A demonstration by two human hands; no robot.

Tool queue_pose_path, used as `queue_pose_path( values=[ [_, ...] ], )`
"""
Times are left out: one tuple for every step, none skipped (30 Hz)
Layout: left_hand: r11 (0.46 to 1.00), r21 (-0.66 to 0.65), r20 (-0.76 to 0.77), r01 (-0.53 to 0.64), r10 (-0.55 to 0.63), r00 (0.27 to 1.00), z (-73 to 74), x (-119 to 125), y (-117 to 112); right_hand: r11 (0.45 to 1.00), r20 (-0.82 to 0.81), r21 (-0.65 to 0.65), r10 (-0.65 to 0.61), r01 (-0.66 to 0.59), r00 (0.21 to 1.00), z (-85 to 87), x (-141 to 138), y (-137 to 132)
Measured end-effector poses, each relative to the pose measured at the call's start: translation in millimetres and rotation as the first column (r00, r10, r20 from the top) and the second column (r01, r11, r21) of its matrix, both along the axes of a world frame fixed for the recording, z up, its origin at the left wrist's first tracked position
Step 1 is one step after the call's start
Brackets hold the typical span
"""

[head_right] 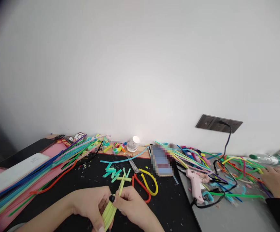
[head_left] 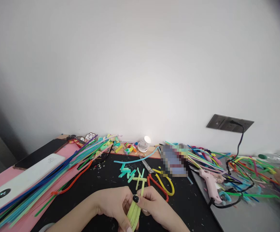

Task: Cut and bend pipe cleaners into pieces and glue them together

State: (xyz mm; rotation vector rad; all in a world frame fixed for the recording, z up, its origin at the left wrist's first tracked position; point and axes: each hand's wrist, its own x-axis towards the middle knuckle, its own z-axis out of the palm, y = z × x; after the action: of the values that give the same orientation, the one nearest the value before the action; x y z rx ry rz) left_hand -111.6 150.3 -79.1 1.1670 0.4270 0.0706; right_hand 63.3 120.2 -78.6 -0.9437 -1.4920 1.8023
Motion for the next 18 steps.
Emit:
queue_pose_path(
  values=[
    [1.000,-0.005,-0.005,0.010,-0.010,1.000,-1.6,0.9,0.9,1.000,-0.001,-0.002,0.012,-0.012,1.000,-0.9,0.3,0.3],
    [1.000,-0.009,-0.009,0.009,-0.009,1.000,-3.0,1.4,1.9,1.000,0.000,-0.001,0.011,-0.011,1.000,-1.5,0.5,0.7],
    [1.000,-0.010,-0.009,-0.005,0.005,1.000,-4.0,1.6,2.8,1.000,-0.002,0.001,-0.005,0.005,1.000,-1.7,0.5,1.1],
    [1.000,-0.011,-0.005,-0.021,0.021,1.000,-4.7,1.6,3.6,1.000,-0.008,0.006,-0.031,0.031,0.999,-1.8,0.4,1.8],
    [0.999,-0.008,0.004,-0.042,0.042,0.999,-4.9,1.4,4.3,0.998,-0.016,0.016,-0.062,0.062,0.998,-1.8,0.3,2.6],
    [0.998,-0.002,0.016,-0.067,0.067,0.998,-4.7,1.2,4.8,0.995,-0.024,0.033,-0.096,0.097,0.995,-1.8,0.3,3.6],
    [0.995,0.009,0.028,-0.096,0.096,0.995,-4.2,1.0,5.3,0.990,-0.033,0.055,-0.132,0.134,0.991,-2.0,0.6,4.8],
    [0.992,0.022,0.038,-0.127,0.126,0.991,-3.3,1.0,5.8,0.983,-0.041,0.077,-0.164,0.167,0.986,-2.5,1.1,6.2],
    [0.986,0.038,0.043,-0.161,0.160,0.986,-2.3,1.2,6.2,0.974,-0.049,0.097,-0.199,0.203,0.979,-3.3,1.9,7.7],
    [0.979,0.056,0.044,-0.198,0.196,0.980,-1.2,1.6,6.6,0.961,-0.055,0.117,-0.247,0.252,0.968,-4.4,2.9,9.2],
    [0.969,0.072,0.045,-0.238,0.235,0.971,-0.2,2.3,7.0,0.941,-0.059,0.135,-0.305,0.310,0.951,-5.5,3.9,10.6],
    [0.955,0.085,0.046,-0.284,0.281,0.959,0.6,3.0,7.6,0.915,-0.061,0.153,-0.369,0.374,0.927,-6.5,4.9,11.9],
    [0.937,0.097,0.052,-0.336,0.332,0.942,1.1,3.9,8.3,0.884,-0.060,0.170,-0.431,0.434,0.901,-7.1,5.7,12.9],
    [0.914,0.106,0.061,-0.392,0.388,0.920,1.2,4.6,9.0,0.855,-0.056,0.188,-0.482,0.484,0.874,-7.2,6.2,13.5],
    [0.888,0.112,0.071,-0.445,0.440,0.895,1.0,5.3,9.9,0.831,-0.051,0.206,-0.518,0.516,0.854,-6.6,6.2,13.8],
    [0.865,0.118,0.081,-0.487,0.481,0.873,0.6,5.9,10.8,0.820,-0.041,0.228,-0.531,0.525,0.846,-5.4,5.8,13.7],
    [0.846,0.125,0.087,-0.519,0.511,0.855,0.1,6.3,11.5,0.823,-0.025,0.249,-0.522,0.511,0.853,-3.7,4.9,13.2],
    [0.836,0.134,0.089,-0.533,0.525,0.846,-0.3,6.7,12.1,0.836,-0.002,0.273,-0.495,0.477,0.869,-1.8,3.8,12.5]
  ],
)
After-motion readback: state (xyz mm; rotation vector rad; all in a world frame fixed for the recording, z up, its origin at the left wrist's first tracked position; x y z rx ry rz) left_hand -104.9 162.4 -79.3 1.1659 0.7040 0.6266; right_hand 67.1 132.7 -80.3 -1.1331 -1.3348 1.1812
